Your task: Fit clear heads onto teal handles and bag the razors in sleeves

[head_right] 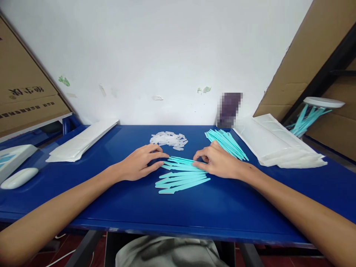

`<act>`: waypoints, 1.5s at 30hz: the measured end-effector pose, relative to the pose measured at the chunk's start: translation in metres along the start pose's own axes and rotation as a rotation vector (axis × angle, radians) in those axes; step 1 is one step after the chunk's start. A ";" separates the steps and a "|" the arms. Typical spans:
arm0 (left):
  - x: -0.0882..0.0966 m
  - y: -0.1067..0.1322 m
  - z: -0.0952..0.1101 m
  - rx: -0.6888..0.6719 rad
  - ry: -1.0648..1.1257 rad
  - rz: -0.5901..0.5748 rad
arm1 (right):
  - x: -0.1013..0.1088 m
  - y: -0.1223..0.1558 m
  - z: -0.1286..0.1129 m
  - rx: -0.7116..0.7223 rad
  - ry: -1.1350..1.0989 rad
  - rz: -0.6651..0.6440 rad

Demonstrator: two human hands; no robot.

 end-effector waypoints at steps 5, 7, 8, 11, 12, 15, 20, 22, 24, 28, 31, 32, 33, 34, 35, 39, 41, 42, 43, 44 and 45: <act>0.001 -0.001 0.000 0.042 -0.010 0.042 | -0.007 -0.005 -0.003 0.003 -0.101 0.096; 0.001 -0.001 -0.001 0.060 -0.003 0.056 | -0.006 -0.005 -0.001 -0.006 -0.071 0.097; 0.001 -0.001 -0.001 0.059 0.005 0.058 | -0.004 -0.005 0.001 -0.008 -0.040 0.091; 0.000 -0.001 0.002 0.021 0.040 0.042 | 0.001 -0.002 0.005 -0.006 0.067 0.074; -0.001 -0.001 0.004 0.000 0.048 0.030 | 0.003 -0.002 0.006 -0.004 0.097 0.067; -0.003 -0.003 0.010 -0.051 0.057 -0.019 | 0.005 -0.001 0.010 0.014 0.167 0.037; -0.007 -0.004 0.011 -0.026 0.066 -0.046 | 0.001 -0.004 0.018 0.053 0.210 0.057; -0.008 -0.004 0.010 -0.010 0.066 -0.056 | -0.002 -0.005 0.020 0.074 0.202 0.069; -0.008 -0.004 0.010 0.006 0.060 -0.064 | -0.003 -0.006 0.019 0.087 0.195 0.069; -0.007 -0.004 0.013 -0.018 0.055 -0.072 | -0.001 -0.005 0.012 0.079 0.179 0.078; -0.007 -0.003 0.015 -0.057 0.055 -0.085 | 0.002 -0.003 0.009 0.040 0.169 0.100; -0.006 -0.003 0.015 -0.058 0.055 -0.084 | 0.003 -0.003 0.008 0.020 0.164 0.105; -0.005 -0.002 0.015 -0.053 0.055 -0.078 | 0.003 -0.002 0.009 -0.002 0.159 0.107; -0.005 -0.002 0.014 -0.048 0.055 -0.071 | 0.003 -0.002 0.009 -0.023 0.153 0.107; -0.004 -0.001 0.013 -0.041 0.057 -0.063 | 0.003 -0.002 0.010 -0.038 0.144 0.104; -0.004 0.001 0.008 -0.030 0.068 -0.050 | 0.003 -0.001 0.010 -0.052 0.066 0.086; -0.006 0.001 0.007 -0.018 0.068 -0.069 | 0.002 0.000 0.008 -0.050 0.034 0.062; -0.008 0.001 0.006 -0.010 0.067 -0.083 | 0.002 0.000 0.007 -0.046 0.024 0.045; -0.009 0.000 0.006 0.001 0.066 -0.096 | 0.001 0.001 0.006 -0.040 0.018 0.028; -0.010 0.000 0.006 0.010 0.067 -0.109 | 0.001 0.001 0.005 -0.032 0.016 0.012; -0.011 0.000 0.006 0.016 0.068 -0.117 | 0.000 0.001 0.004 -0.022 0.017 0.002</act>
Point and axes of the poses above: each hand's wrist, its own y-axis away from the middle knuckle, its own x-axis out of the back of the hand, z = x × y, the point moved 2 cm from there along -y, towards the middle knuckle, and after that the axes turned 2 degrees about x, right-handed, at the moved point
